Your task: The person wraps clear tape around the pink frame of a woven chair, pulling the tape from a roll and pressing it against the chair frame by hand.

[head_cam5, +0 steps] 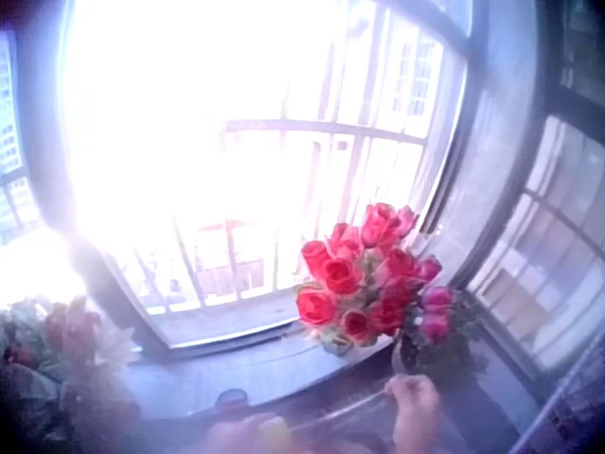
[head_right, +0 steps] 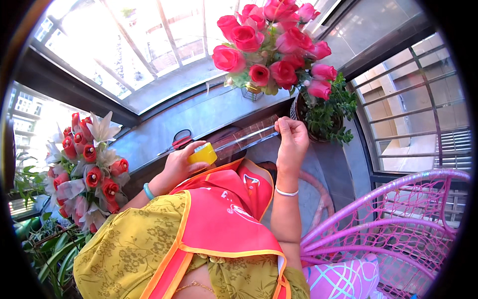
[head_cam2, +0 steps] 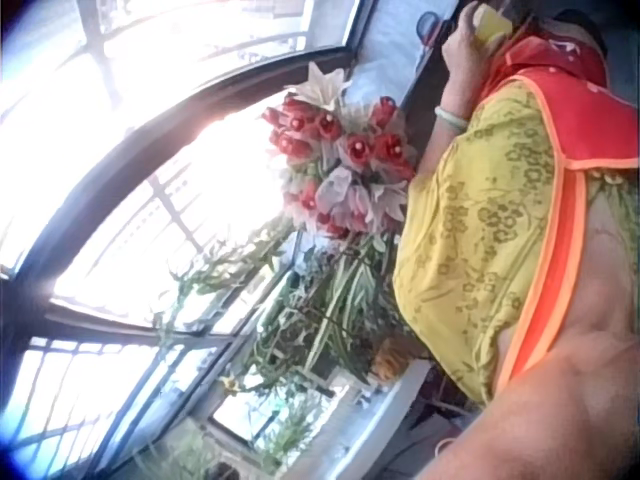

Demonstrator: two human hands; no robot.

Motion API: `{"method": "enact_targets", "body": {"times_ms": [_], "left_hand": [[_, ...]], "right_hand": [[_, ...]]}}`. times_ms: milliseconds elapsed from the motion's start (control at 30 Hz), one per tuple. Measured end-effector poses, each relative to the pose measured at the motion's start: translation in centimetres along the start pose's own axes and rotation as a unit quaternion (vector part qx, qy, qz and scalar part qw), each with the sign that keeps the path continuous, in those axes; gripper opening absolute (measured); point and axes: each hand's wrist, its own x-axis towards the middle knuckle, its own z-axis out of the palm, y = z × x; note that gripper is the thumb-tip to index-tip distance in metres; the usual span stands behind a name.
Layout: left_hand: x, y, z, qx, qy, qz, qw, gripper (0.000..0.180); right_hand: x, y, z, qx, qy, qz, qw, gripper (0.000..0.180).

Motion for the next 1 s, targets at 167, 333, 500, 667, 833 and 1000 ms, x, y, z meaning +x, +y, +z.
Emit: {"method": "enact_targets", "body": {"times_ms": [167,333,500,667,833,1000], "left_hand": [[1.0,-0.6,-0.7,0.056,-0.014,-0.04,0.998,0.056],[0.8,-2.0,-1.7,-0.063,-0.078,-0.104,0.99,0.053],[-0.5,-2.0,-2.7,-0.211,-0.12,-0.073,0.967,0.053],[0.1,-3.6,-2.8,0.116,-0.005,-0.066,0.991,0.049],[1.2,-6.1,-3.9,0.18,0.066,-0.081,0.978,0.045],[1.9,-12.2,-3.6,0.24,0.125,-0.054,0.961,0.046]], "right_hand": [[0.4,1.3,0.5,0.023,0.022,0.012,0.999,0.01],[1.8,0.0,0.3,0.011,0.048,-0.024,0.998,0.011],[3.5,0.4,-2.3,0.015,0.092,-0.023,0.995,0.013],[3.5,1.8,-3.1,0.013,0.118,-0.016,0.993,0.012],[4.3,5.7,-2.5,0.084,0.124,0.053,0.987,0.008],[3.6,9.8,0.4,0.109,0.145,0.125,0.975,0.007]]}}
